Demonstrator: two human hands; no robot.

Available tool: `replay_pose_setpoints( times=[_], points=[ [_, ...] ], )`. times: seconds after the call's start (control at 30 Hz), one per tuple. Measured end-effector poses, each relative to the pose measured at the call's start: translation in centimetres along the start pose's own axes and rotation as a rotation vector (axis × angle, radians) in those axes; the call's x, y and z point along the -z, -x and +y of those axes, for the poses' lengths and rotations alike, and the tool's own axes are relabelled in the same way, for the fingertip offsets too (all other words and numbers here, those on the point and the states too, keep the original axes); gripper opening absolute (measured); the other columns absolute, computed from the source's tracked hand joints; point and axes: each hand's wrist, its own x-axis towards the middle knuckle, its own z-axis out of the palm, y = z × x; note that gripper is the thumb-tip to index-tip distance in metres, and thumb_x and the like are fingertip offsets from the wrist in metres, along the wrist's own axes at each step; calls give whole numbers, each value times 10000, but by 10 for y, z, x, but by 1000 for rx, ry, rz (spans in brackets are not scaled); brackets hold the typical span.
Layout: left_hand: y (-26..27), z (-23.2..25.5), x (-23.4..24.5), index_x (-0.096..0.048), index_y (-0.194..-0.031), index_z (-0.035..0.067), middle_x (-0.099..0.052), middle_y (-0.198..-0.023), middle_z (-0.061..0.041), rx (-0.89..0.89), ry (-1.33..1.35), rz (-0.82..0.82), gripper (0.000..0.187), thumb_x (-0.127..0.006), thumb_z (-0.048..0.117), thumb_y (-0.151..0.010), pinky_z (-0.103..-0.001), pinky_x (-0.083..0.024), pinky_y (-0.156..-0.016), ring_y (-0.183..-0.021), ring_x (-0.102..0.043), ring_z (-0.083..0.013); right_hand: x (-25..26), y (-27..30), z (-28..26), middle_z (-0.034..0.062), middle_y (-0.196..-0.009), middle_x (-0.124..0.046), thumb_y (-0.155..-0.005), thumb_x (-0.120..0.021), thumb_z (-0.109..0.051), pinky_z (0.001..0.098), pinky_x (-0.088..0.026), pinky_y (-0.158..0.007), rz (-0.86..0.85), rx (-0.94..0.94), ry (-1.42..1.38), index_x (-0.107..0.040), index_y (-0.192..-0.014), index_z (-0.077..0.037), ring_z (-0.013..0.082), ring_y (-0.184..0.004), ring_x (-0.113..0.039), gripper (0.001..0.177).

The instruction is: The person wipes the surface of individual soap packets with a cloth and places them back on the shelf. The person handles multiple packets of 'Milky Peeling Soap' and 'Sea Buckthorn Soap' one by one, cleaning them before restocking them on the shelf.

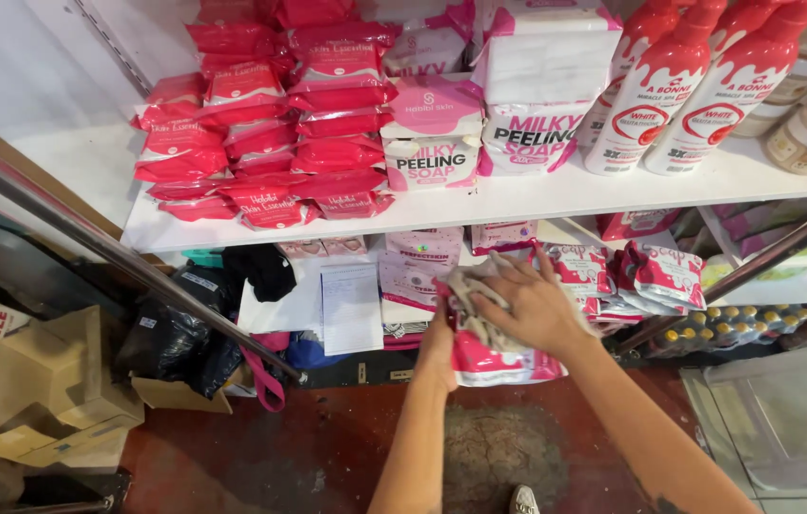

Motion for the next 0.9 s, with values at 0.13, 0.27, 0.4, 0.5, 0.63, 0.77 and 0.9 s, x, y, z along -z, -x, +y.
replay_pose_setpoints(
  times=[0.13,0.27,0.4,0.5,0.63,0.77,0.9],
  points=[
    [2,14,9,-622,-1315,113,-753,-1158,-80,69,-13,68,685,-379,665,-991,-459,-591,-906,-1060,-725,-234,-17,17,14,236,-1332,-635,-961,-593,-482,631,-301,-1144,139,45,-89,-662,-1341,-125,438,-1316,-520,526],
    [-15,13,12,-616,-1328,94,-744,-1140,-94,44,0,7,672,-390,639,-1006,-485,-611,-851,-1015,-723,-249,-20,35,-32,271,-1394,-552,-980,-579,-448,629,-347,-1124,237,-208,-218,-542,-1459,-107,539,-1339,-429,589],
    [-13,12,7,-625,-1344,110,-734,-1170,-104,27,-43,-11,657,-368,624,-1025,-464,-593,-864,-1043,-713,-252,-21,66,-76,290,-1434,-463,-914,-596,-477,665,-318,-1051,230,-299,83,-471,-1490,-164,572,-1401,-307,668],
    [-6,11,-3,-635,-1358,101,-740,-1196,-92,98,-42,-10,714,-331,660,-1034,-428,-579,-908,-1069,-715,-227,-29,76,-81,195,-1444,-507,-951,-568,-460,692,-291,-1153,96,-287,84,-475,-1500,-251,449,-1457,-329,595],
    [-14,-7,-12,-612,-1375,121,-720,-1273,-92,15,-35,-64,718,-280,653,-1024,-421,-545,-991,-1173,-684,-230,-25,62,-65,176,-1467,-503,-944,-543,-464,694,-281,-1120,64,-271,131,-459,-1499,-278,460,-1475,-301,592],
    [-7,-11,-30,-536,-1456,115,-633,-1412,-118,-64,-175,81,721,-253,619,-1025,-429,-466,-1082,-1314,-582,-243,-11,25,-27,318,-1495,-428,-1024,-406,-500,678,-307,-1086,78,-471,64,-366,-1575,-199,484,-1410,-333,629],
    [-7,-12,-26,-323,-1576,159,-446,-1563,-26,-216,-302,122,707,-289,606,-1030,-389,-344,-1212,-1438,-458,-170,19,7,5,291,-1288,-664,-1095,-287,-482,568,-526,-1074,-100,-1056,-705,-303,-1661,-216,450,-1192,-681,625]
  ],
)
